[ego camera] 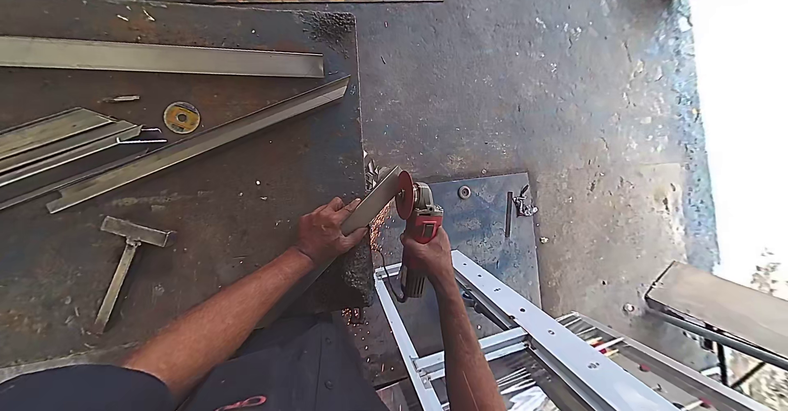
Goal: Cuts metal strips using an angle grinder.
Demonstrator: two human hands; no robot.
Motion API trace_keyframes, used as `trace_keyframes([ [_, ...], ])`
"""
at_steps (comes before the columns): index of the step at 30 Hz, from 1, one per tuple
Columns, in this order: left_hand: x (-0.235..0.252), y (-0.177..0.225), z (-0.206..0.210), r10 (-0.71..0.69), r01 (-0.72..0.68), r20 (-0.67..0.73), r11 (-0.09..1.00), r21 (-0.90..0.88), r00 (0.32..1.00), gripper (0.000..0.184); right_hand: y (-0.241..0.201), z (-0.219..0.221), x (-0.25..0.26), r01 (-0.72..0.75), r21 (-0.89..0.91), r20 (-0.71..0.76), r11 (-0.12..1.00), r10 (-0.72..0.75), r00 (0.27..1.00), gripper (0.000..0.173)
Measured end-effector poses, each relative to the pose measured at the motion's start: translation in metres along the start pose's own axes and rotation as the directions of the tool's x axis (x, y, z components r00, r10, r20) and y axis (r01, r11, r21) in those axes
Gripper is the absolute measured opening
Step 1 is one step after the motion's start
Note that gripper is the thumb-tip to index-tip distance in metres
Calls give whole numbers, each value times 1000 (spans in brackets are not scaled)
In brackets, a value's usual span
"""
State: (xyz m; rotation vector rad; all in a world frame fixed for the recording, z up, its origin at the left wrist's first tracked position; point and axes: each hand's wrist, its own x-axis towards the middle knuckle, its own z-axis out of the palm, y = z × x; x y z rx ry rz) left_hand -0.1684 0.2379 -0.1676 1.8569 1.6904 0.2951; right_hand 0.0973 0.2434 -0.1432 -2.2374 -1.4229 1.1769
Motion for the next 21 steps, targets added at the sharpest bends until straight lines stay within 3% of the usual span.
trace_keyframes([
  [21,1,2,-2,23,-23,19,1000,20,1000,68,-10,-10,16,11,18,27,1000,-11,1000,68],
])
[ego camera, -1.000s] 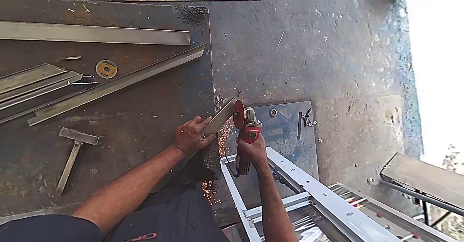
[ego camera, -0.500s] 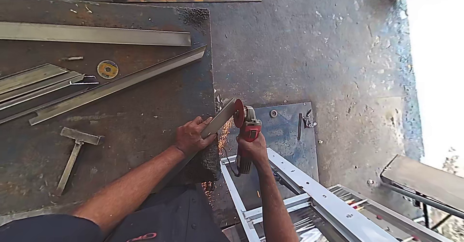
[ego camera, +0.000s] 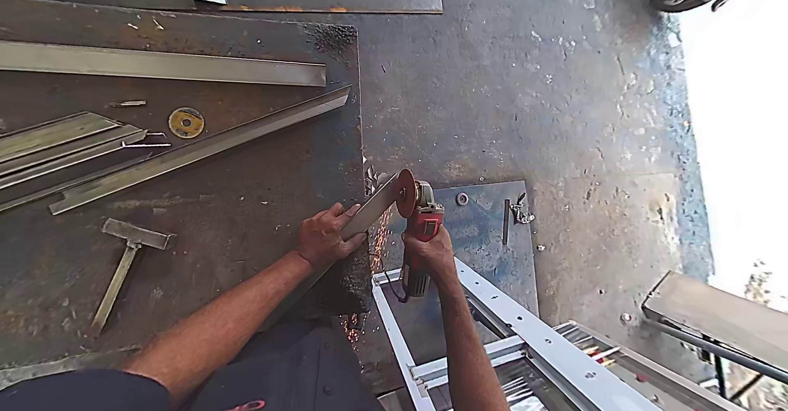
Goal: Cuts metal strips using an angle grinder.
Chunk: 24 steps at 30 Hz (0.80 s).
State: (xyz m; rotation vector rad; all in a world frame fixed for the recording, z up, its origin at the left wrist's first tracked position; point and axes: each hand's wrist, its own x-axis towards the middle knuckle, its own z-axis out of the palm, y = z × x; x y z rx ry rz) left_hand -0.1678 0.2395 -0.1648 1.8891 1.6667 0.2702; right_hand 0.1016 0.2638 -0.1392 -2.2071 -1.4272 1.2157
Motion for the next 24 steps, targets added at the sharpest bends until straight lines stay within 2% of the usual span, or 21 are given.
trace_keyframes([
  [24,0,1,-1,10,-10,-13,1000,-17,1000,68,-6,-2,6,-3,-24,21,1000,4,1000,68],
])
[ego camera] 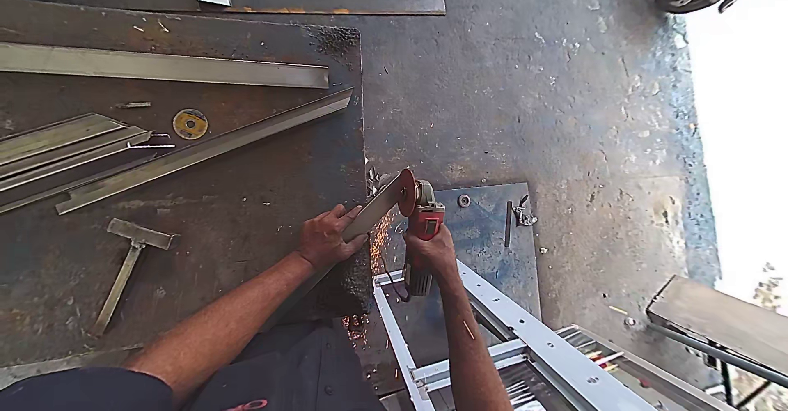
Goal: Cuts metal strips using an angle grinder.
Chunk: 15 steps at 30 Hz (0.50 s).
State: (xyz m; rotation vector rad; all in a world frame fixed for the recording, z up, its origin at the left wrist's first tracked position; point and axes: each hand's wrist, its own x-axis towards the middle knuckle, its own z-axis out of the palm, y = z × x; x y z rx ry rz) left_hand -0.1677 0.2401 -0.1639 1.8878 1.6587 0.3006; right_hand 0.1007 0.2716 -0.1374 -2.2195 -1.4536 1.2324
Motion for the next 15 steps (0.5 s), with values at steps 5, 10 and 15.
trace_keyframes([
  [5,0,-1,1,2,-2,-1,1000,8,1000,68,0,1,0,-11,8,-3,1000,11,1000,69],
  [10,0,-1,0,-2,2,3,1000,-1,1000,68,-6,0,1,-1,13,-12,1000,2,1000,68],
  [15,0,0,0,-2,2,15,1000,0,1000,68,-5,-2,1,-18,-52,-5,999,17,1000,71],
])
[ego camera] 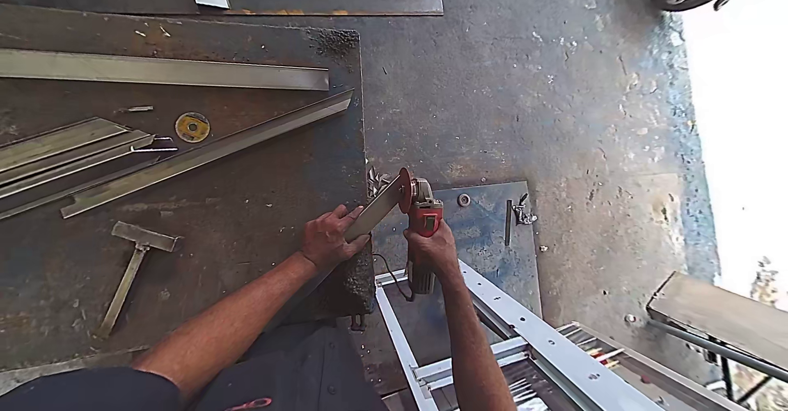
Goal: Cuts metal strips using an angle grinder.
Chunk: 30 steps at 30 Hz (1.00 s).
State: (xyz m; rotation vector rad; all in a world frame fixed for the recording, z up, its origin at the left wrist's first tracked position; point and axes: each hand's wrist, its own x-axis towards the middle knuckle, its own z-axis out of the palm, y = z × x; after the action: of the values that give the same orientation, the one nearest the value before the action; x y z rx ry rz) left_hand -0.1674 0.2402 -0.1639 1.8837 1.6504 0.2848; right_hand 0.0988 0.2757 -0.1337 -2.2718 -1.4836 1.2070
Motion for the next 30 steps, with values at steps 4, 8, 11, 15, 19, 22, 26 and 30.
trace_keyframes([
  [4,1,-1,-2,-7,7,14,1000,-6,1000,68,7,5,-14,12,57,-42,998,-9,999,70],
  [8,1,-2,-2,-8,8,29,1000,-27,1000,68,18,6,-48,-56,190,-77,980,71,994,66],
  [11,1,-2,-4,-9,10,28,999,-33,1000,68,22,6,-84,-133,226,-100,965,159,982,65],
  [15,3,0,-2,-15,18,54,999,-38,998,70,40,11,-122,-166,322,-139,932,220,966,61],
  [19,-3,3,-10,-70,77,101,995,-66,992,70,55,19,-142,-160,381,-109,911,216,970,62],
  [22,-15,10,-24,-169,190,168,974,-122,971,66,69,16,-147,-132,377,-81,917,175,981,65],
  [26,-29,16,-34,-271,316,263,937,-147,926,62,91,5,-151,-126,368,-46,921,154,987,72],
  [30,-26,24,-34,-225,263,242,955,-137,944,59,106,-8,-154,-103,388,-23,916,121,992,73],
])
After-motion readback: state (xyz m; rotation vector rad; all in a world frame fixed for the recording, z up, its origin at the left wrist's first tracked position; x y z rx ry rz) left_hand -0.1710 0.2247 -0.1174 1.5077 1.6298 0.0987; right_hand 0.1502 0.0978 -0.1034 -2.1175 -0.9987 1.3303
